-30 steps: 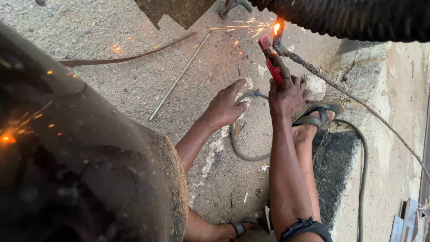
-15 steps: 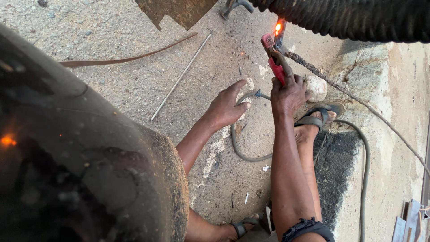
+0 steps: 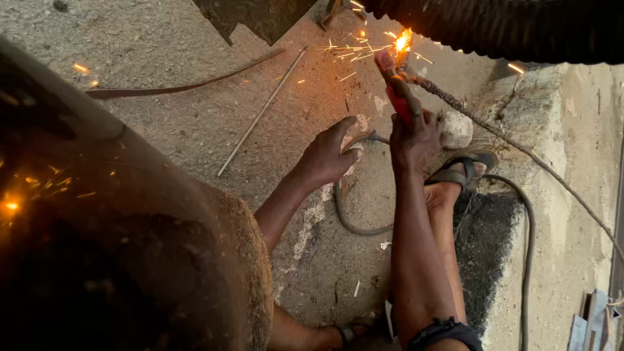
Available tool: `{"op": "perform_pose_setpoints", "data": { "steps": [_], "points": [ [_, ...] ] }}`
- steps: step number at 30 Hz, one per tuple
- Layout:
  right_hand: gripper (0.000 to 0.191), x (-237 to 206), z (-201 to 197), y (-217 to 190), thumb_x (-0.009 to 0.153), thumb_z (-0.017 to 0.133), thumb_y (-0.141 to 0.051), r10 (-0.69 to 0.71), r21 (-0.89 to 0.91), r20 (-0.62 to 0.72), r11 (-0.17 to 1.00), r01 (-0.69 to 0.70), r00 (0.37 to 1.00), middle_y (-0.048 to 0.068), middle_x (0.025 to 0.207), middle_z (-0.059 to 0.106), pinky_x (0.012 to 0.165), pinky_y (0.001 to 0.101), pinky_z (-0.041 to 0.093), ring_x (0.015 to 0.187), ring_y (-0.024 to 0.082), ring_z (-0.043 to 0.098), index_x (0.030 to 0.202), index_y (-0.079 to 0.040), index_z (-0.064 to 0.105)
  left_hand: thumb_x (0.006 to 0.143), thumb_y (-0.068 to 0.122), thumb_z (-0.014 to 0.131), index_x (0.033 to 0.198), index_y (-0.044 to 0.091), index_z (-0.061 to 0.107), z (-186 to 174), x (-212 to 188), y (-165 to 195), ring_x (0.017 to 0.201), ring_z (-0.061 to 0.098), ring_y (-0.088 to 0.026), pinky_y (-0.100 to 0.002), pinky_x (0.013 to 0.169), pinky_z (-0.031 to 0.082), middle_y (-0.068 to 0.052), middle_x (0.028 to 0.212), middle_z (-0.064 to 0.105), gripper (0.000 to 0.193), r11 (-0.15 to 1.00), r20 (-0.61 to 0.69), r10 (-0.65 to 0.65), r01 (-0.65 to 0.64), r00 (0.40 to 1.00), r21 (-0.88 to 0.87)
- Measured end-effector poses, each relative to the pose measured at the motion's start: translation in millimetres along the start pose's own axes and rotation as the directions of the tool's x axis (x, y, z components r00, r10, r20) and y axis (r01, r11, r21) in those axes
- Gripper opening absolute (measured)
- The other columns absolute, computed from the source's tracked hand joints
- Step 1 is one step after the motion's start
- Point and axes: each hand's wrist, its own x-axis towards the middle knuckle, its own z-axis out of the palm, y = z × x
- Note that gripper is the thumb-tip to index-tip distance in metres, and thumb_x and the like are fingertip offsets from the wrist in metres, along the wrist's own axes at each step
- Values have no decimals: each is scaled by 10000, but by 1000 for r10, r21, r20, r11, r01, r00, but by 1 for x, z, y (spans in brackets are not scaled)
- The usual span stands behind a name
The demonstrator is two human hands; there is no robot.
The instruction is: The person sits on the ground and uses a welding torch to join metal pieces. They hold the torch with both hands, creating bright sparks as they weld a joint on a metal structure.
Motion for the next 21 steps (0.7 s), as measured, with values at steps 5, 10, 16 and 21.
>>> {"op": "perform_pose_setpoints", "data": {
  "steps": [5,10,16,21],
  "points": [
    [510,1,10,5,866,841,-350,-14,0,-56,1000,14,998,67,1139,679,943,526,394,1076,326,607,1338,-304,652,891,239,709,1522,23,387,-1,-1,-1,1413,511,-361,-435,1185,403,-220,1525,506,740,999,-37,32,-31,999,32],
    [521,8,12,8,840,842,-306,63,43,8,997,-63,998,71,1105,681,932,499,352,1033,287,607,1339,-283,694,902,222,696,1544,16,323,0,1,1,1430,464,-367,-453,1197,343,-237,1551,446,771,1000,11,-24,24,1000,8],
    [484,15,13,7,855,851,-335,74,28,4,997,-74,997,75,1135,686,932,485,352,1064,285,603,1304,-243,694,911,212,689,1554,12,293,0,1,3,1447,439,-359,-450,1216,317,-233,1579,408,781,999,15,-37,37,999,28],
    [512,15,12,7,850,820,-302,144,25,58,989,-146,988,77,1090,681,916,488,350,1043,281,600,1350,-278,711,922,225,683,1553,24,288,-1,0,5,1461,413,-349,-451,1215,297,-205,1595,389,771,999,18,-44,43,999,17]
  ]
}}
